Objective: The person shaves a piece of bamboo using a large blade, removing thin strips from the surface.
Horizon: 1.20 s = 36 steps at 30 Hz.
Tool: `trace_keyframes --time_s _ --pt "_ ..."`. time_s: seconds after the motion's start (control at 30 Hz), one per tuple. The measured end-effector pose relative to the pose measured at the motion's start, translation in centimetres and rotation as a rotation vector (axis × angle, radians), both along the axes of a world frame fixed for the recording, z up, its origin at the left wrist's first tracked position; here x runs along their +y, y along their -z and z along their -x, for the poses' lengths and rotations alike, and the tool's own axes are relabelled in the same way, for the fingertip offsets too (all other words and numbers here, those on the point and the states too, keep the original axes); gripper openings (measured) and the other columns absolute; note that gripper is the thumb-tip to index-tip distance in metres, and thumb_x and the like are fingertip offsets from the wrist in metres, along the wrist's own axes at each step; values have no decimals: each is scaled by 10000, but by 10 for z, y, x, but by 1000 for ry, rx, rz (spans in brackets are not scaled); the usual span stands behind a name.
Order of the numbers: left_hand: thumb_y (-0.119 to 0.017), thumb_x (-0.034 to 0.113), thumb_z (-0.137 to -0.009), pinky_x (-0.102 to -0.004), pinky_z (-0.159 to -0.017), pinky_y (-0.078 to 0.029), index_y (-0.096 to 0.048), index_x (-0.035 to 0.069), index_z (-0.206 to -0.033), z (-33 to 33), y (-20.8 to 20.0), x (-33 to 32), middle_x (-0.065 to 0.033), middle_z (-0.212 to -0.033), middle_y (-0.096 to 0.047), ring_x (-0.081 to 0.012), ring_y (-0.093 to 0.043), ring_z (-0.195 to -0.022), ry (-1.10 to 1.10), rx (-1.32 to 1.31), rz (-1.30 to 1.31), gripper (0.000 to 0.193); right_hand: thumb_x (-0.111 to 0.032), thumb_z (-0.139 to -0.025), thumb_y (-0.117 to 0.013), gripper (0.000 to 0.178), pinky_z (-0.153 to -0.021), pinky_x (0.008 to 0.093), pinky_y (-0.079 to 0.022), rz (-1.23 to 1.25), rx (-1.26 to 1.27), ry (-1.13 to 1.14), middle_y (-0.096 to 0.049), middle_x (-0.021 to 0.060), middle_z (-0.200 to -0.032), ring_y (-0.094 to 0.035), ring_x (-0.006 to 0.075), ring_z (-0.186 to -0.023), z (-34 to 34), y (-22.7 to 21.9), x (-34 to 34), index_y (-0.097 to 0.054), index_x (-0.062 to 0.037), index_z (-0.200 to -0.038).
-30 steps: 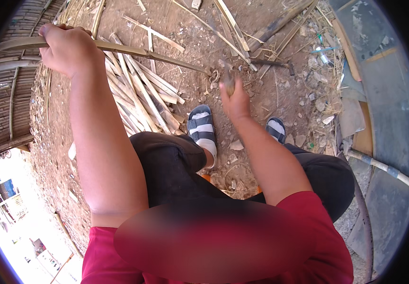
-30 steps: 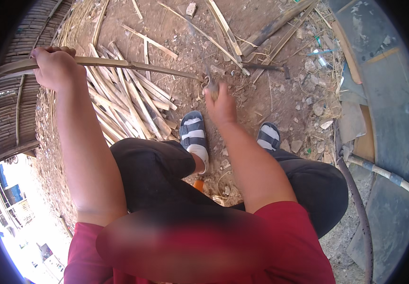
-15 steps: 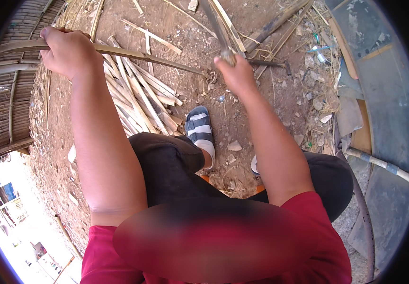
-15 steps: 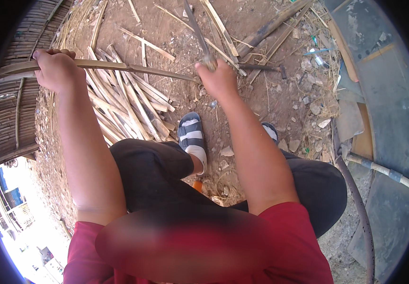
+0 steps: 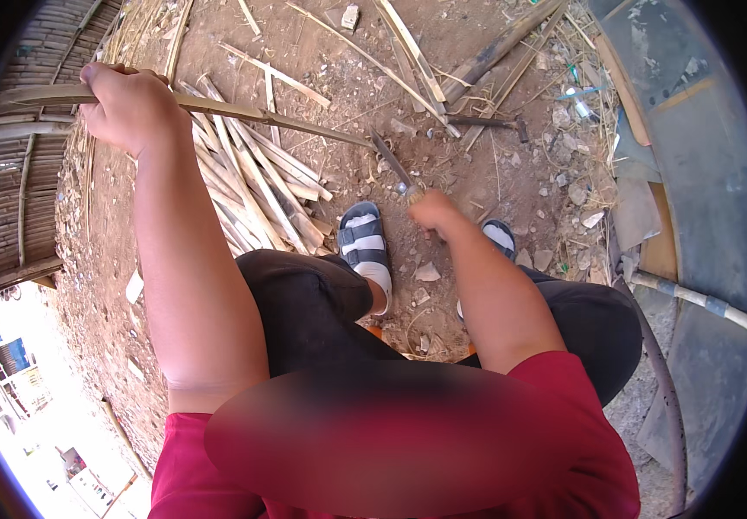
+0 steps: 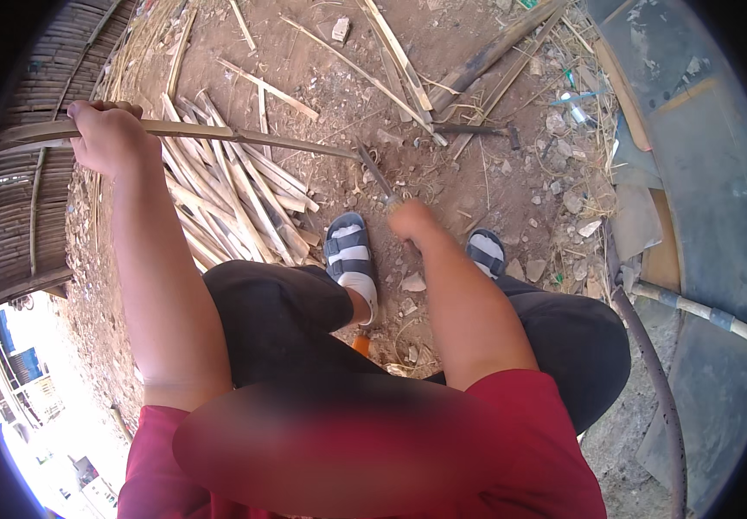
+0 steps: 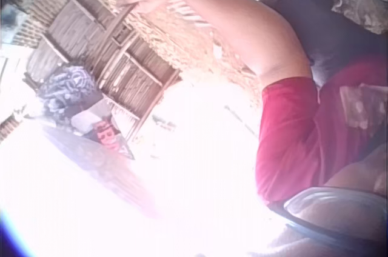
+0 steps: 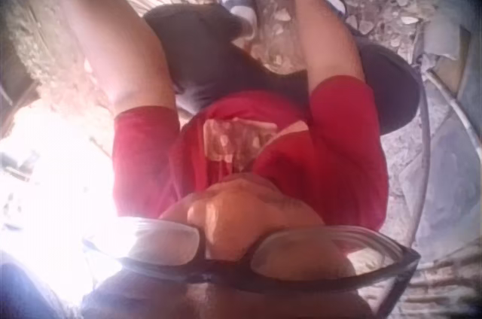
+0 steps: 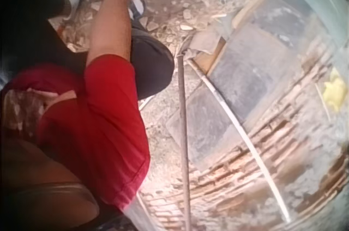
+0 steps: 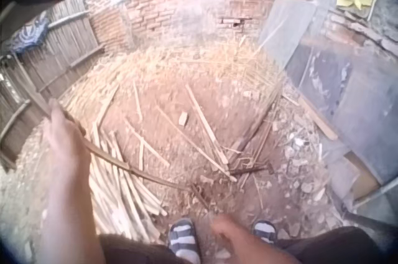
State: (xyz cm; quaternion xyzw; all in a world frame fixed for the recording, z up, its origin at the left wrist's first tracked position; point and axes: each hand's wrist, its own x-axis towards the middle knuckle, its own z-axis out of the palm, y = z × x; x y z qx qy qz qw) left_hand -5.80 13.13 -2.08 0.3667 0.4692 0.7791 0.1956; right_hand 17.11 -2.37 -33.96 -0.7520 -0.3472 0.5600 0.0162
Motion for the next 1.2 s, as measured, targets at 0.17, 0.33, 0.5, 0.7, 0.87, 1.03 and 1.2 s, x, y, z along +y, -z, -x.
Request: trace_keyframes --time_s 0.17,0.33,0.5,0.7,0.87,1.03,1.2 --pt "-514 294 -1067 -330 -471 -298 -445 43 -771 -3 -1 -3 -35 -655 -452 -132 -374 -519 9 1 16 394 -226 -822 -714 343 -766 468 -575 -515 33 152 -738 225 -941 -739 359 -854 -8 -87 44 -692 18 -1062" --pt "-520 310 -1070 -333 -482 -322 -448 36 -790 5 2 0 -47 -678 -469 -148 -397 -530 -22 17 21 399 -239 -820 -724 444 -868 507 -549 -1008 -85 317 -722 263 -1059 -713 414 -988 19 -116 56 -653 5 -1183" --pt "-529 317 -1070 -341 -499 -365 -457 17 -873 2 0 2 -69 -725 -498 -162 -433 -559 -37 -25 57 366 -237 -827 -720 420 -908 498 -549 -466 -250 45 -721 272 -1111 -703 442 -1043 31 31 -30 -665 -12 -1178" --pt "-537 322 -1067 -342 -512 -401 -470 7 -884 13 5 5 -82 -736 -511 -180 -466 -568 -19 7 18 371 -292 -814 -744 447 -905 486 -551 -335 -203 5 -727 257 -1120 -703 431 -1058 12 37 -25 -697 -32 -1174" --pt "-541 311 -1058 -351 -513 -398 -478 11 -856 5 5 3 -81 -739 -510 -186 -459 -570 -32 29 34 367 -324 -844 -743 423 -834 484 -553 -678 22 307 -742 216 -988 -718 417 -967 13 -59 28 -703 -64 -1175" --pt "-541 314 -1055 -345 -513 -398 -481 13 -858 13 5 4 -82 -744 -513 -184 -456 -569 -33 10 31 364 -319 -894 -728 424 -824 504 -552 -1160 -39 400 -725 251 -949 -715 439 -919 30 -117 49 -650 -54 -1216" --pt "-523 303 -1068 -341 -534 -415 -482 21 -872 5 3 4 -73 -735 -504 -182 -468 -575 -30 -17 45 346 -232 -873 -718 434 -828 526 -563 -526 -322 9 -723 282 -1028 -710 463 -964 35 28 -42 -606 -27 -1239"
